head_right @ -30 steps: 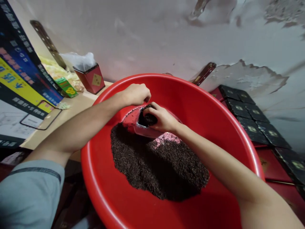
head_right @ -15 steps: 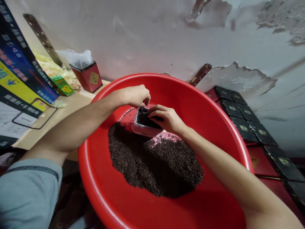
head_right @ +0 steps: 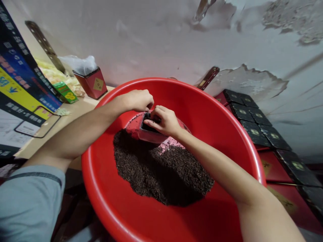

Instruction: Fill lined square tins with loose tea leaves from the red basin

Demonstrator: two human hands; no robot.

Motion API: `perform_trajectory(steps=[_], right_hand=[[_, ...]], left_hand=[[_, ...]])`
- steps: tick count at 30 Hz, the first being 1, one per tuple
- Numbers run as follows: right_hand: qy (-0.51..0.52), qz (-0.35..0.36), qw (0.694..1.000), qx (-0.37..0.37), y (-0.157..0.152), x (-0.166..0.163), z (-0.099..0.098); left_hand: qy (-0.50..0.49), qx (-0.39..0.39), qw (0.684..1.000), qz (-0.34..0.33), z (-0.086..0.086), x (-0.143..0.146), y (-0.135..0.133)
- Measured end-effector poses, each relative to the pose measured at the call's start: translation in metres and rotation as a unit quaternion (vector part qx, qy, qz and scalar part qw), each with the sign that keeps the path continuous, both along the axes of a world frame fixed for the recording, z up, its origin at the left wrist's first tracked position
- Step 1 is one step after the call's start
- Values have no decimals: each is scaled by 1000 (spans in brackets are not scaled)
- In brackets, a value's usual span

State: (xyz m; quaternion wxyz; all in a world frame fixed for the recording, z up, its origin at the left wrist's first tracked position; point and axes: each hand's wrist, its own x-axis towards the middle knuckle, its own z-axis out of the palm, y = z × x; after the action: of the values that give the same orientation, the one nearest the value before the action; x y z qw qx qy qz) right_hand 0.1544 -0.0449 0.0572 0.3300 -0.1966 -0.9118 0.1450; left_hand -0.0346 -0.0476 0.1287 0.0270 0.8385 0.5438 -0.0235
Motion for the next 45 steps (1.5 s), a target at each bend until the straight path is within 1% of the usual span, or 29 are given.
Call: perform_trajectory(steps=[2,4,7,9,11,13,14,15,16,17,18,20,21,23,25,27,30,33,37,40,45], right_hand=[[20,9,1000,-13,-5,2,1],[46,-16,998,-38,-10,8,1],[65,-76,991,-85,-15,20,1],[52,-81,990,-103,-19,28,4],[36,-78,992,-88,-28,39,9],[31,-85,995,-45,-40,51,13],[23,-74,997,-24,-48,57,14],[3,-47,999,-9,-56,63,13],[-39,-8,999,-2,-64,68,11],[-101,39,994,-4,-72,71,8],[-176,83,981,-13,-80,73,4],[-324,134,935,-41,-94,72,-5],[-382,140,912,-58,-100,70,-9],[-456,138,873,-103,-109,65,-17],[-496,130,844,-158,-115,62,-26],[-513,125,825,-201,-119,63,-36],[-516,127,816,-226,-122,67,-52],[-506,137,821,-229,-125,71,-66],[-516,150,810,-234,-130,69,-77],[-531,158,802,-225,-131,67,-79],[-542,164,793,-224,-130,64,-72]], left_hand=[[-5,26,1000,-2,-3,-1,2],[-15,40,999,-4,-4,-1,3],[-49,34,998,-14,-2,-1,2],[-64,15,997,-42,1,0,-2],[-53,-18,995,-83,2,5,-8],[-22,-47,992,-116,1,12,-13],[-3,-54,990,-127,-2,16,-15],[14,-56,989,-134,-5,21,-17],[24,-56,988,-140,-9,25,-17],[24,-55,987,-146,-14,29,-17],[14,-53,987,-152,-18,33,-17],[-30,-51,986,-156,-26,38,-15],[-53,-50,985,-156,-28,39,-14],[-81,-53,984,-149,-28,38,-14],[-90,-58,985,-133,-23,36,-15],[-103,-55,986,-121,-17,34,-17],[-116,-48,982,-140,-15,36,-17],[-105,-50,980,-161,-25,42,-15],[-110,-41,980,-160,-38,47,-13],[-114,-26,980,-161,-38,46,-14],[-80,-14,985,-152,-28,44,-19]])
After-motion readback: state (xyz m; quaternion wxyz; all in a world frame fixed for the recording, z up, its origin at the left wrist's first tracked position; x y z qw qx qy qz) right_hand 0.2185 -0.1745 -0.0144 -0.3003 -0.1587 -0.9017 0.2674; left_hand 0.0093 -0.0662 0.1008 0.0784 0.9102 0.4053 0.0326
